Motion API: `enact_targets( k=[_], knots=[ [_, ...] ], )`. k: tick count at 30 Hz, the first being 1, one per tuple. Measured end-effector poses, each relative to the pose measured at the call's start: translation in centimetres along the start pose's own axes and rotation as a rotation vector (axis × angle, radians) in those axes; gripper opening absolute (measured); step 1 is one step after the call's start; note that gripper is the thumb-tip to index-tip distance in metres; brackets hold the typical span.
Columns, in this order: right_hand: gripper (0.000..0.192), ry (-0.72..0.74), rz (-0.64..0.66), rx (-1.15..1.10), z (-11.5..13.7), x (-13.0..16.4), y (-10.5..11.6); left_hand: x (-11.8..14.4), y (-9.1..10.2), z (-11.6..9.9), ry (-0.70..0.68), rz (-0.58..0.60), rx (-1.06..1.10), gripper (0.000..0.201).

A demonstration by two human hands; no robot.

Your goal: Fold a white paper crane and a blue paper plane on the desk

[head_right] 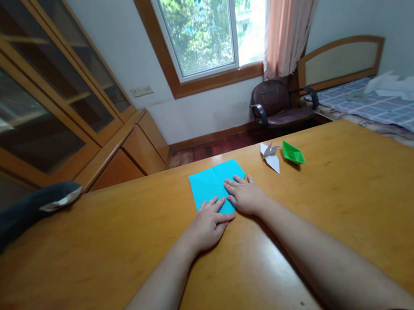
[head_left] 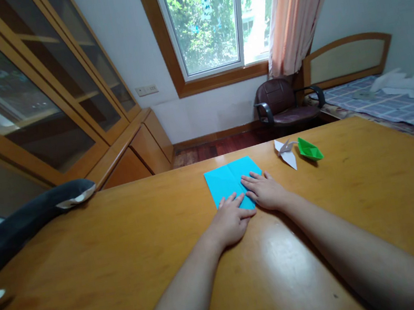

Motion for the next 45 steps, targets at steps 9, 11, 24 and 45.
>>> enact_targets(
  k=[9, 11, 24, 45],
  knots=[
    [0.053, 0.005, 0.001, 0.032, 0.1, 0.1, 0.0, 0.0, -0.1, 0.0, -0.006, -0.006, 0.003, 0.034],
    [0.053, 0.006, 0.002, 0.038, 0.1, 0.1, 0.0, 0.0, -0.1, 0.0, -0.008, -0.008, 0.0, 0.034],
    [0.053, 0.007, -0.009, 0.023, 0.1, 0.1, 0.0, 0.0, 0.1, -0.5, -0.006, -0.035, -0.092, 0.048],
    [0.052, 0.015, -0.019, 0.051, 0.2, 0.0, 0.1, -0.2, 0.2, -1.3, -0.002, -0.069, -0.203, 0.048]
  ],
)
Point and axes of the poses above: each hand's wrist, its own x-axis away from the middle knuckle, its own y-axis out of the back of the hand, z = x × y, the point moved 10 cm from there along -x, towards the middle knuckle, and after that the axes turned 6 degrees about -x, right-handed, at the moved point
